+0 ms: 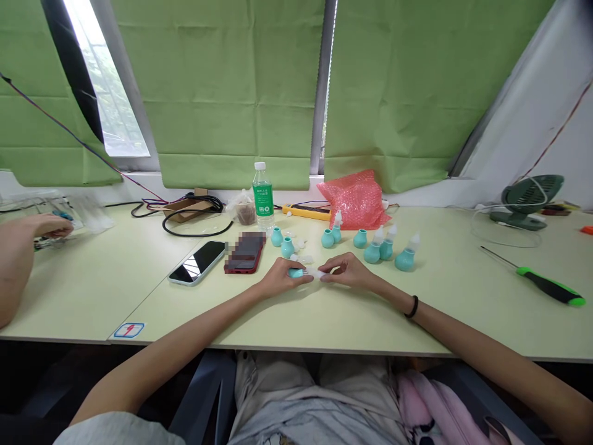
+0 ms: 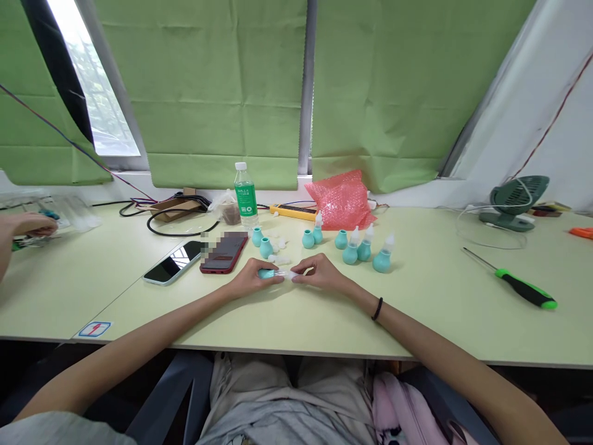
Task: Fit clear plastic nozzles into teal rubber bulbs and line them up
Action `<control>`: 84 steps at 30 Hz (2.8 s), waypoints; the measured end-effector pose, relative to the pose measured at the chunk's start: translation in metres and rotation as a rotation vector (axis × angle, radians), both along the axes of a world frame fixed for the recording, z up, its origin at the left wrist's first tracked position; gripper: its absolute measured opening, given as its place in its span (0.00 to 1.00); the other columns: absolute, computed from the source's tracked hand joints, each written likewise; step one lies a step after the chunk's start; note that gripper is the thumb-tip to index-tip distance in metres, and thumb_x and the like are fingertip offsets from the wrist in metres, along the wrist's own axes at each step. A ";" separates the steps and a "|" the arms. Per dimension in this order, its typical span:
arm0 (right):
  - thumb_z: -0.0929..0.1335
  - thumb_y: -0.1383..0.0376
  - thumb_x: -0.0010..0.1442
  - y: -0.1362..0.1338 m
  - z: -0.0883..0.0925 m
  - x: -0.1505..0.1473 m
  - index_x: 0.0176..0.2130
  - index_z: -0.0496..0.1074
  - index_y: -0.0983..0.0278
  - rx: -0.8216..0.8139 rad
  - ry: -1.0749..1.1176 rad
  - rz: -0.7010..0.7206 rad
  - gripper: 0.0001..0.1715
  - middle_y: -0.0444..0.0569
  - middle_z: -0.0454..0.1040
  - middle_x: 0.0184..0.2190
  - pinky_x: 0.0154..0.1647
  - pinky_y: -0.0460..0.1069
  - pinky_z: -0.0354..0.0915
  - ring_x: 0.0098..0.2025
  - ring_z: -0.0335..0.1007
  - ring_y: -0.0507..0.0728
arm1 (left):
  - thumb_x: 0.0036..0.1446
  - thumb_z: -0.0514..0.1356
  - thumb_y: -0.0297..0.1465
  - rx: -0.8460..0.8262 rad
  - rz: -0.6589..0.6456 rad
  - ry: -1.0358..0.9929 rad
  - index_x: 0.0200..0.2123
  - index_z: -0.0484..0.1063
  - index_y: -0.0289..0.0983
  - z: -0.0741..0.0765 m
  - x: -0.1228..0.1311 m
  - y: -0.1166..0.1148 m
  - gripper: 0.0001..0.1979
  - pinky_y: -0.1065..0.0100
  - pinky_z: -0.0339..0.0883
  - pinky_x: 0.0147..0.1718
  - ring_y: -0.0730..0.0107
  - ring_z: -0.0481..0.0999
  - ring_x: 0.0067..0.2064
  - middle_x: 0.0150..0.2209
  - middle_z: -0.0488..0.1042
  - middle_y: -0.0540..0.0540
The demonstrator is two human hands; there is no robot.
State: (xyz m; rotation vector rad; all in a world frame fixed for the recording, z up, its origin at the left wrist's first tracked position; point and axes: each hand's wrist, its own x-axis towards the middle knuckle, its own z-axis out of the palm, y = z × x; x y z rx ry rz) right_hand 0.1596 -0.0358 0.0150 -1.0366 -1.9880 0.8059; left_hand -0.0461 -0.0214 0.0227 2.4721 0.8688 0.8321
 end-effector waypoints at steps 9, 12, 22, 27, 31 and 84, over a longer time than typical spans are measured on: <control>0.68 0.62 0.42 -0.008 0.013 -0.006 0.35 0.72 0.66 0.108 0.089 -0.052 0.17 0.50 0.70 0.31 0.29 0.47 0.67 0.33 0.66 0.54 | 0.45 0.54 0.40 -0.030 -0.014 -0.030 0.25 0.73 0.30 0.004 0.003 -0.006 0.17 0.76 0.54 0.24 0.76 0.62 0.24 0.21 0.69 0.50; 0.69 0.63 0.42 -0.010 0.017 -0.006 0.35 0.72 0.66 0.073 0.073 0.003 0.17 0.50 0.71 0.31 0.30 0.48 0.67 0.33 0.66 0.54 | 0.44 0.55 0.40 -0.054 -0.030 -0.030 0.25 0.73 0.30 0.003 0.005 -0.008 0.17 0.75 0.54 0.24 0.76 0.63 0.25 0.21 0.69 0.50; 0.69 0.63 0.41 -0.013 0.019 0.001 0.33 0.72 0.66 0.085 0.030 0.035 0.16 0.49 0.70 0.28 0.28 0.47 0.67 0.30 0.66 0.52 | 0.46 0.53 0.42 -0.174 -0.029 -0.094 0.24 0.71 0.30 0.003 0.002 -0.003 0.19 0.76 0.53 0.22 0.77 0.62 0.23 0.19 0.66 0.50; 0.69 0.62 0.42 -0.013 0.013 -0.002 0.35 0.72 0.65 0.111 0.014 0.023 0.16 0.49 0.70 0.29 0.27 0.46 0.66 0.30 0.66 0.52 | 0.45 0.54 0.41 -0.141 -0.020 -0.072 0.25 0.72 0.30 0.004 0.001 -0.004 0.18 0.75 0.53 0.22 0.77 0.61 0.23 0.19 0.67 0.50; 0.69 0.62 0.42 -0.012 0.010 -0.004 0.34 0.73 0.65 0.093 0.053 0.020 0.16 0.48 0.70 0.28 0.23 0.44 0.64 0.29 0.66 0.51 | 0.45 0.54 0.41 -0.080 -0.034 -0.048 0.24 0.72 0.30 0.007 0.002 -0.006 0.18 0.75 0.52 0.22 0.77 0.61 0.23 0.20 0.67 0.51; 0.65 0.53 0.45 0.018 0.044 0.003 0.27 0.73 0.67 0.318 0.247 -0.524 0.19 0.48 0.73 0.23 0.27 0.49 0.65 0.26 0.67 0.55 | 0.54 0.46 0.34 0.146 0.128 -0.138 0.44 0.62 0.36 -0.006 0.013 -0.005 0.16 0.72 0.63 0.30 0.71 0.68 0.36 0.37 0.70 0.45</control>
